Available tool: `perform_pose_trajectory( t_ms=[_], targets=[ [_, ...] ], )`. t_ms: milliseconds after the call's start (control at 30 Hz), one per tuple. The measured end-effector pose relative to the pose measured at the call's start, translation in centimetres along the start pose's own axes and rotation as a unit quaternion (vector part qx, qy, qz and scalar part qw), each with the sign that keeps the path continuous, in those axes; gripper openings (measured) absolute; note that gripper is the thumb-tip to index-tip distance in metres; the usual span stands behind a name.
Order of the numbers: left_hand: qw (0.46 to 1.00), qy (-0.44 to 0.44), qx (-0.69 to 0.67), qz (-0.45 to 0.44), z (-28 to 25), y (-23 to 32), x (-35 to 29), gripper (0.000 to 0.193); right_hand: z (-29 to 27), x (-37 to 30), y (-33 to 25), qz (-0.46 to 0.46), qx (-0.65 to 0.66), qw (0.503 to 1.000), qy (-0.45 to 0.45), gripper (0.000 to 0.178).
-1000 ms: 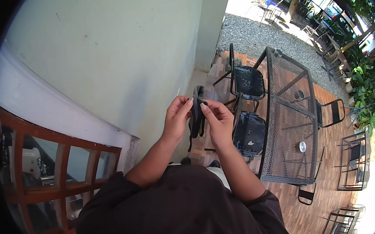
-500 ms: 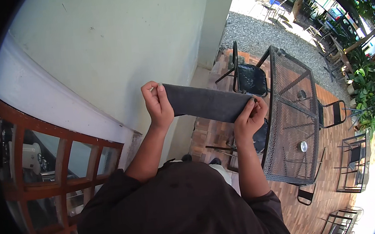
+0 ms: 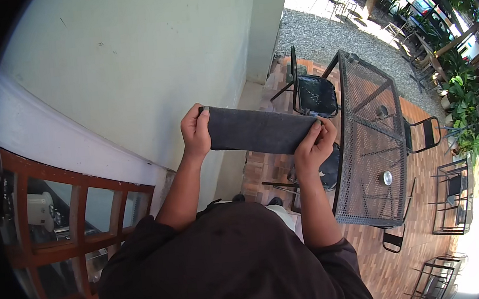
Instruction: Wiping down and inspecting chairs in an outdoor seating area of a cafe.
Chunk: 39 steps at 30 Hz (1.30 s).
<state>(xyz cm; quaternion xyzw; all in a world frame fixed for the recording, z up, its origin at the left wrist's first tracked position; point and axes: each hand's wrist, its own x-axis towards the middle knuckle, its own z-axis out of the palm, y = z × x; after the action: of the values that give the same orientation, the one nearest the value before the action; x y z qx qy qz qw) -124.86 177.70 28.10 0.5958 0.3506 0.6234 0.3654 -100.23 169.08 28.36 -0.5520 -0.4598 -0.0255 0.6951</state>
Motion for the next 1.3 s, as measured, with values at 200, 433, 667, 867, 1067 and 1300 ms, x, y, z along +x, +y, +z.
perform_pose_trajectory(
  t_ms=[200, 433, 667, 867, 1067, 1300],
  targets=[
    [1.000, -0.004, 0.021, -0.011, 0.8, 1.4, 0.2, 0.024, -0.3, 0.4, 0.6, 0.083, 0.013, 0.996, 0.025, 0.016],
    [0.984, -0.011, -0.117, -0.130, 1.5, -1.5, -1.3, 0.022, 0.1, -0.7, 0.7, 0.097, -0.152, 0.981, -0.077, 0.034],
    [0.891, -0.086, -0.243, -0.375, 4.9, 0.4, -3.7, 0.029, 1.6, -5.9, -3.5, 0.182, 0.125, 0.872, -0.437, 0.036],
    [0.818, -0.163, -0.417, -0.360, 4.0, 0.7, -3.7, 0.048, 1.1, -5.0, -3.7, 0.291, 0.169, 0.866, -0.371, 0.038],
    [0.865, -0.200, -0.370, -0.273, 4.2, 2.0, -3.9, 0.053, 1.6, -5.3, -3.2, 0.263, 0.153, 0.889, -0.343, 0.048],
    [0.915, -0.215, -0.282, -0.193, 4.2, 1.6, -4.3, 0.052, 1.1, -5.0, -0.4, 0.288, 0.164, 0.876, -0.350, 0.029]
  ],
)
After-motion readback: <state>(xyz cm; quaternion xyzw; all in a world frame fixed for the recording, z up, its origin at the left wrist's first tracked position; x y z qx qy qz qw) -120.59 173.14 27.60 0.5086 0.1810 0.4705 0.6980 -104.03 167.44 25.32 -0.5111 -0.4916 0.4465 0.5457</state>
